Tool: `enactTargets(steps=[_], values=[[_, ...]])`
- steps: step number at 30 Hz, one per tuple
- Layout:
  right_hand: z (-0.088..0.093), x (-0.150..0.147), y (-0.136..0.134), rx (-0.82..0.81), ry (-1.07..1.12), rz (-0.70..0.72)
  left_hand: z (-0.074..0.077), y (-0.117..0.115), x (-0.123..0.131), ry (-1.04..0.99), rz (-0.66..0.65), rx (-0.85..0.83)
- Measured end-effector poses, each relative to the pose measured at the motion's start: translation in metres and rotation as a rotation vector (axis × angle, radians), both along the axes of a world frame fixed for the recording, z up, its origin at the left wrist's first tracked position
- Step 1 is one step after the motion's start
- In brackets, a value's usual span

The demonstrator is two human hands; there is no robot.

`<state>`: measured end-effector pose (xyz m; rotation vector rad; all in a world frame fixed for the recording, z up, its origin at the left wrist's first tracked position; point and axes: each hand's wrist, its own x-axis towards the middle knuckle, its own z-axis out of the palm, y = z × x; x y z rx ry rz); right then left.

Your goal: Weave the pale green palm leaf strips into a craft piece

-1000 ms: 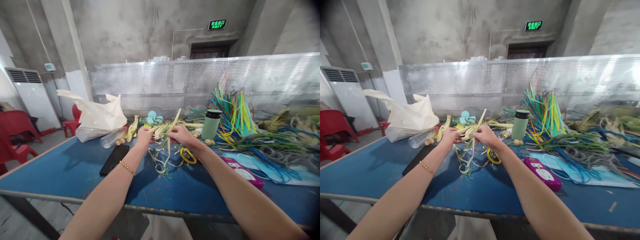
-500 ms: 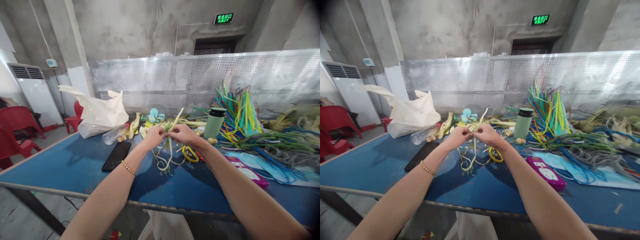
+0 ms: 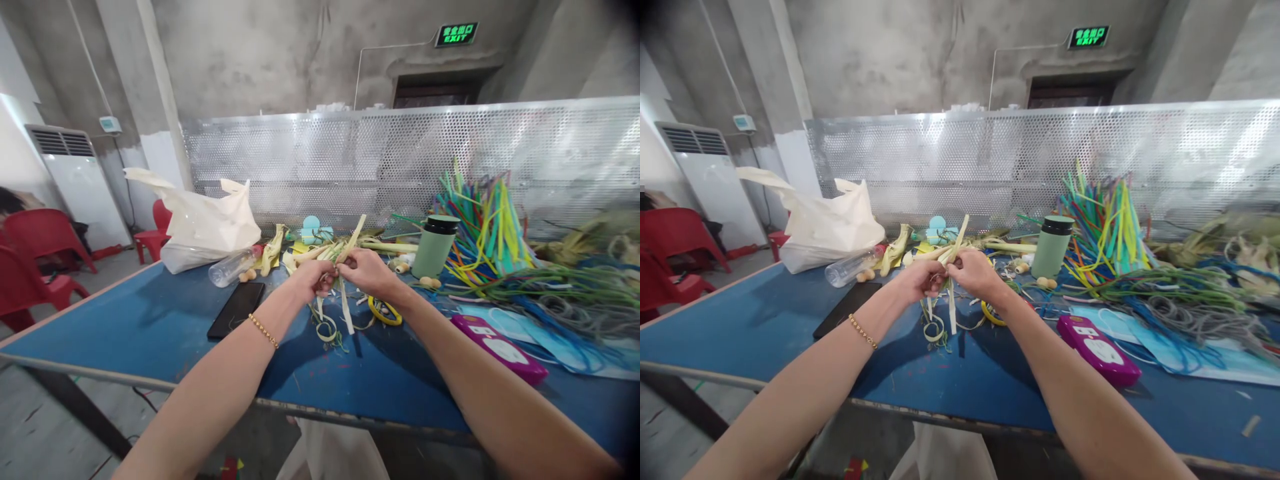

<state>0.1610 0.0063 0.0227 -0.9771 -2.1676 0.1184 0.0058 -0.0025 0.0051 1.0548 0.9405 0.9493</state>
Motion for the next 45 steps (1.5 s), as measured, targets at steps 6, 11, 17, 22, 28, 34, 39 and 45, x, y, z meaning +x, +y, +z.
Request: enactTargets(steps=[6, 11, 17, 22, 28, 34, 39, 45], values=[[0.001, 0.003, 0.001, -0.247, 0.139, 0.084, 0.009, -0.009, -0.002, 0.174, 0.094, 0.249], [0.011, 0.003, -0.011, -0.281, 0.116, 0.019, 0.012, -0.011, -0.004, 0.309, 0.145, 0.339], [0.012, 0.004, -0.010, -0.276, 0.118, 0.008, 0.010, -0.005, -0.007, 0.362, 0.223, 0.449], [0.013, 0.008, -0.006, -0.274, 0.236, -0.057, 0.009, -0.001, -0.012, 0.515, 0.515, 0.790], [0.019, 0.012, -0.011, -0.307, 0.380, -0.069, 0.001, -0.004, -0.003, 0.706, 0.241, 0.716], [0.016, 0.010, -0.011, -0.374, 0.404, -0.044, -0.006, -0.005, 0.010, 0.240, 0.097, 0.564], [0.017, 0.008, -0.015, -0.407, 0.333, 0.034, -0.002, -0.008, 0.010, 0.023, 0.072, 0.477], [0.024, 0.013, -0.016, -0.260, 0.291, 0.023, -0.002, -0.006, 0.008, -0.015, 0.098, 0.413]])
